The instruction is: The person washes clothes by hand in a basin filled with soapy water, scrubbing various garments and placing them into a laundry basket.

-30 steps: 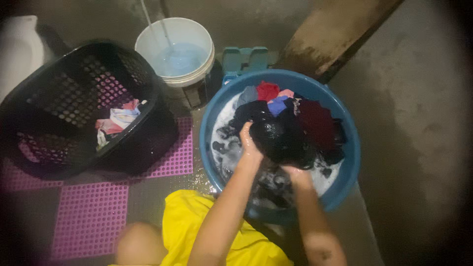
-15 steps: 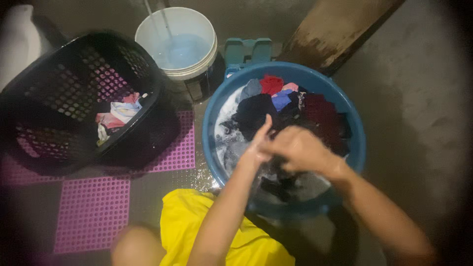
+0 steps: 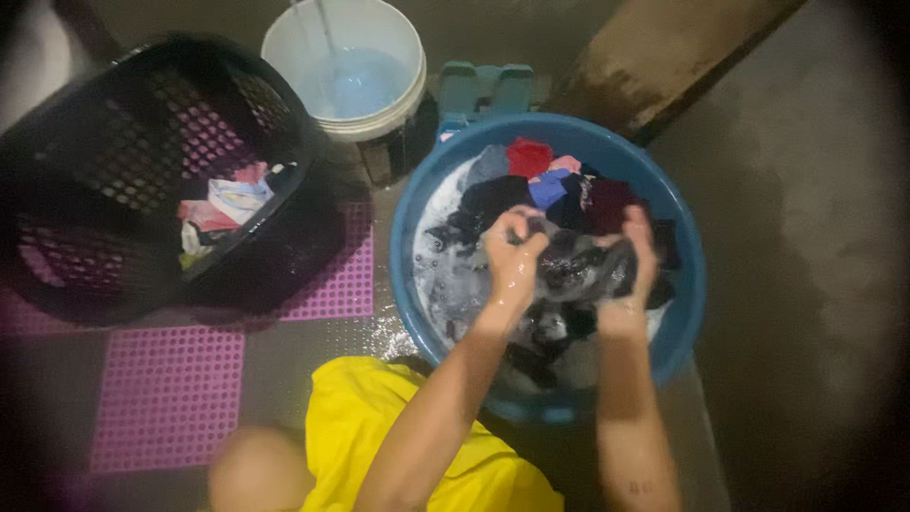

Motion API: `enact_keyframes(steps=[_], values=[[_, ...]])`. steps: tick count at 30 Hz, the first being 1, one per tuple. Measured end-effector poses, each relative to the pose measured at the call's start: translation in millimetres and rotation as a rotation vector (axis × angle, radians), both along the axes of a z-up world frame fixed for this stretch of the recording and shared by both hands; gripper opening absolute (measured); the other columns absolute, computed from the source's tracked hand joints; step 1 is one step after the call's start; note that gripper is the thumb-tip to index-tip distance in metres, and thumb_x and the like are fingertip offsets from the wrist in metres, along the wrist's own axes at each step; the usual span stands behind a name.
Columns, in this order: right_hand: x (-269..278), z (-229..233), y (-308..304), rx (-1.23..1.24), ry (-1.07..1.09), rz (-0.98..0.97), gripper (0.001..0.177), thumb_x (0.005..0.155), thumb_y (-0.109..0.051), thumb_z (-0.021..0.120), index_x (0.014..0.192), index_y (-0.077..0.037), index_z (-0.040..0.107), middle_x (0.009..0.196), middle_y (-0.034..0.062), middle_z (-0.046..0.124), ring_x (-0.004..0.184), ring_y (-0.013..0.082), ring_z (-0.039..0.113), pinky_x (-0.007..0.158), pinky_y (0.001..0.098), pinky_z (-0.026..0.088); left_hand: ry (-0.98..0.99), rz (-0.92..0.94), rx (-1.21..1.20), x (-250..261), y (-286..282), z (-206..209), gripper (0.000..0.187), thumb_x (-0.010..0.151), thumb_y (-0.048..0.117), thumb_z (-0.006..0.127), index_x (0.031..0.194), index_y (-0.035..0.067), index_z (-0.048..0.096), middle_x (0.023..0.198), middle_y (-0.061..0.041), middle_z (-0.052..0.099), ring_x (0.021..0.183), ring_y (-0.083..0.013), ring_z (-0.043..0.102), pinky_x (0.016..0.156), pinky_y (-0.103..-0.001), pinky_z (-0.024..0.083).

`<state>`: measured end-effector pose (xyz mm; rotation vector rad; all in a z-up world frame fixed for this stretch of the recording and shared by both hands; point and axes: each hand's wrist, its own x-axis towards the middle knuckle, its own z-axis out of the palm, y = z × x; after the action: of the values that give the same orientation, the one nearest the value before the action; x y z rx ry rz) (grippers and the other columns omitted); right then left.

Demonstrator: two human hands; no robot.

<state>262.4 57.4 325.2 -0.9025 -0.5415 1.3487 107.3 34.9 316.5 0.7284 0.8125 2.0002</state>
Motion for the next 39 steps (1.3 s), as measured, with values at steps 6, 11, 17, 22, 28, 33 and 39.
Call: enact_keyframes(steps=[6,11,17,22,28,33,39], values=[[28.9,-65.4,58.8,-0.173,0.158,0.665,0.046,0.107,-0.025,0.064,0.148,-0.006,0.059,0.072,-0.0055,0.058,0.06,0.0057,0.057,0.056,0.0232,0.051,0.717,0.165,0.239,25.9,-51.2,64.5,0.013,0.077,0.0,0.068,0.075,0.009,0.059,0.097,-0.006,0.071,0.1,-0.0261,0.07,0.092,-0.039,0.056],[30.9,-17.2,51.6,-0.292,-0.281,1.11,0.052,0.102,-0.031,0.065,0.148,-0.007,0.061,0.068,-0.0043,0.056,0.058,0.0057,0.056,0.059,0.0211,0.05,1.094,0.043,0.372,51.5,-70.6,63.0,0.009,0.078,0.008,0.071,0.074,0.015,0.066,0.091,0.0,0.069,0.094,-0.0223,0.07,0.081,-0.038,0.053],[12.0,37.7,36.6,-0.314,-0.802,1.545,0.053,0.089,-0.041,0.073,0.129,-0.007,0.077,0.049,-0.0004,0.05,0.039,0.0085,0.043,0.042,0.0261,0.038,1.264,-0.205,0.628,81.7,-88.5,45.5,0.009,0.082,0.026,0.068,0.083,0.017,0.068,0.085,-0.001,0.061,0.094,-0.0232,0.066,0.09,-0.041,0.053],[-6.2,14.0,39.5,-0.144,-1.24,1.46,0.034,0.082,-0.027,0.071,0.104,-0.005,0.084,0.06,0.0095,0.068,0.042,0.0138,0.052,0.046,0.0305,0.046,1.636,-0.34,0.617,100.3,-84.1,10.7,0.01,0.078,0.028,0.069,0.076,0.019,0.069,0.081,0.001,0.065,0.088,-0.022,0.068,0.081,-0.039,0.055],[-50.1,-99.0,15.8,0.419,-1.67,0.875,0.02,0.078,-0.017,0.076,0.091,-0.005,0.085,0.083,0.0142,0.076,0.065,0.0165,0.069,0.067,0.0321,0.051,1.778,-0.187,0.681,71.9,-85.7,-73.4,0.016,0.08,0.028,0.069,0.074,0.013,0.069,0.078,-0.005,0.068,0.075,-0.022,0.069,0.067,-0.038,0.056],[-112.3,-71.7,30.9,0.078,-0.894,0.818,0.018,0.092,-0.015,0.068,0.092,-0.002,0.08,0.089,0.0083,0.079,0.069,0.0153,0.065,0.061,0.0314,0.053,1.799,-0.204,0.562,-84.4,-70.1,-18.0,0.014,0.082,0.02,0.078,0.075,0.013,0.069,0.075,-0.01,0.066,0.075,-0.0306,0.068,0.068,-0.045,0.055],[-278.2,57.0,53.4,0.395,-0.052,0.583,0.033,0.097,-0.028,0.069,0.114,0.001,0.074,0.105,0.0064,0.073,0.101,0.018,0.065,0.094,0.0321,0.051,1.69,0.34,0.08,-296.3,-56.4,159.5,0.015,0.064,0.004,0.072,0.073,0.017,0.073,0.082,-0.008,0.069,0.087,-0.0315,0.066,0.079,-0.045,0.052]])
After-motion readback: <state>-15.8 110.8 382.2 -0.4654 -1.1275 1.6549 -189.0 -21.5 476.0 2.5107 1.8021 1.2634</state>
